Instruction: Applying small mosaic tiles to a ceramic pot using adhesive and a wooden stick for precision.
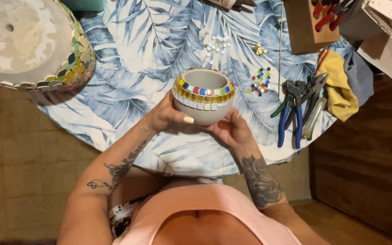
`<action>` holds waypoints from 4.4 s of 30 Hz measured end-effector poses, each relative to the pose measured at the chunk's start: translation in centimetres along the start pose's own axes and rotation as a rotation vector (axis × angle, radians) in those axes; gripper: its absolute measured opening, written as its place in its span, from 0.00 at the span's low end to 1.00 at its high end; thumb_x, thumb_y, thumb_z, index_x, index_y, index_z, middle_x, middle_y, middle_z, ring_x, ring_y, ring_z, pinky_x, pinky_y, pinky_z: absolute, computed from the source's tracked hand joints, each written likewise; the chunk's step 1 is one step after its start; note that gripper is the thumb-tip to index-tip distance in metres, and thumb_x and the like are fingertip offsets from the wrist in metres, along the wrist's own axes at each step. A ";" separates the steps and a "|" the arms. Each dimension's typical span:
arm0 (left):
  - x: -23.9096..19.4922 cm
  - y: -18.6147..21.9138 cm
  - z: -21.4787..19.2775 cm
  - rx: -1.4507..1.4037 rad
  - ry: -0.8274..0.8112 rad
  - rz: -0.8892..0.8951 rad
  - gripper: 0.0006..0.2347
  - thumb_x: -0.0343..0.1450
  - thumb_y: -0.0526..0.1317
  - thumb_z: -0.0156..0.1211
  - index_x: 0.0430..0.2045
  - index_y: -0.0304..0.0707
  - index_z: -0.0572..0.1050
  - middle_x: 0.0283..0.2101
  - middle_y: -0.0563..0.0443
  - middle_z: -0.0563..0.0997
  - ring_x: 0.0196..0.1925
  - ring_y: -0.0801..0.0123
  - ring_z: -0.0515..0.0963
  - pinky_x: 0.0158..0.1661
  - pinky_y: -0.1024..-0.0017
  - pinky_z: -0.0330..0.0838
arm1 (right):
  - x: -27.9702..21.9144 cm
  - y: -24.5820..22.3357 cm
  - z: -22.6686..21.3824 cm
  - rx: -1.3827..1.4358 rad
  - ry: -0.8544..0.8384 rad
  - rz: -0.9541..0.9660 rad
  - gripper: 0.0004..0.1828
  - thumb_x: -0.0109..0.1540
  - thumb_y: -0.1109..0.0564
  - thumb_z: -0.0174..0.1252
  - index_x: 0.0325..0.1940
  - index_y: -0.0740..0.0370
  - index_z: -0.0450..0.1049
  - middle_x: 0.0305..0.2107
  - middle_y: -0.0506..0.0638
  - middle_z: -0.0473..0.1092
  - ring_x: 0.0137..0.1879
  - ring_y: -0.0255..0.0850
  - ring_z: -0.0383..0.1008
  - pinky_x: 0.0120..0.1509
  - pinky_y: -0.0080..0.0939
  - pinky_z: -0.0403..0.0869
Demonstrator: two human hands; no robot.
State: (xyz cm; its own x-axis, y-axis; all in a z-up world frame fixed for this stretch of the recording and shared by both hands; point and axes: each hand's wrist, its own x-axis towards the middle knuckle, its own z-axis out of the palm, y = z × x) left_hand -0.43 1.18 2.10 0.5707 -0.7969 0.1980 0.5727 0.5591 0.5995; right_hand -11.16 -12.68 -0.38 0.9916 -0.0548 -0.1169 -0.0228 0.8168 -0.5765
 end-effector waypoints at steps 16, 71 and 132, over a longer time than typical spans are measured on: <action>-0.5 0.7 2.9 0.399 0.178 -0.032 0.32 0.48 0.33 0.70 0.44 0.27 0.58 0.41 0.39 0.69 0.47 0.61 0.66 0.48 0.62 0.64 | 0.8 1.0 -1.0 0.130 0.125 -0.115 0.18 0.49 0.50 0.59 0.40 0.58 0.70 0.38 0.51 0.69 0.48 0.49 0.68 0.56 0.57 0.63; 0.3 0.5 0.9 0.405 0.309 -0.003 0.37 0.47 0.37 0.70 0.44 0.22 0.52 0.40 0.32 0.65 0.47 0.50 0.66 0.47 0.56 0.62 | 4.0 -6.6 -1.1 -1.112 -0.078 -0.673 0.09 0.48 0.68 0.60 0.29 0.75 0.67 0.22 0.62 0.64 0.24 0.44 0.65 0.28 0.39 0.69; 0.6 1.7 2.1 0.566 0.339 -0.033 0.39 0.46 0.43 0.70 0.45 0.19 0.54 0.42 0.28 0.65 0.50 0.45 0.65 0.50 0.52 0.57 | 4.6 -3.5 3.1 -1.368 -0.188 -1.102 0.05 0.49 0.62 0.61 0.26 0.66 0.72 0.20 0.52 0.61 0.29 0.43 0.57 0.35 0.42 0.62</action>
State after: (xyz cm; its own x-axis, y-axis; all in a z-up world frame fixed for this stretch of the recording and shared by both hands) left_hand -0.38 1.17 4.89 0.7647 -0.6438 -0.0268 0.2481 0.2558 0.9343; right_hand -6.14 -13.98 3.63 0.6154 -0.0568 0.7862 0.6221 -0.5776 -0.5286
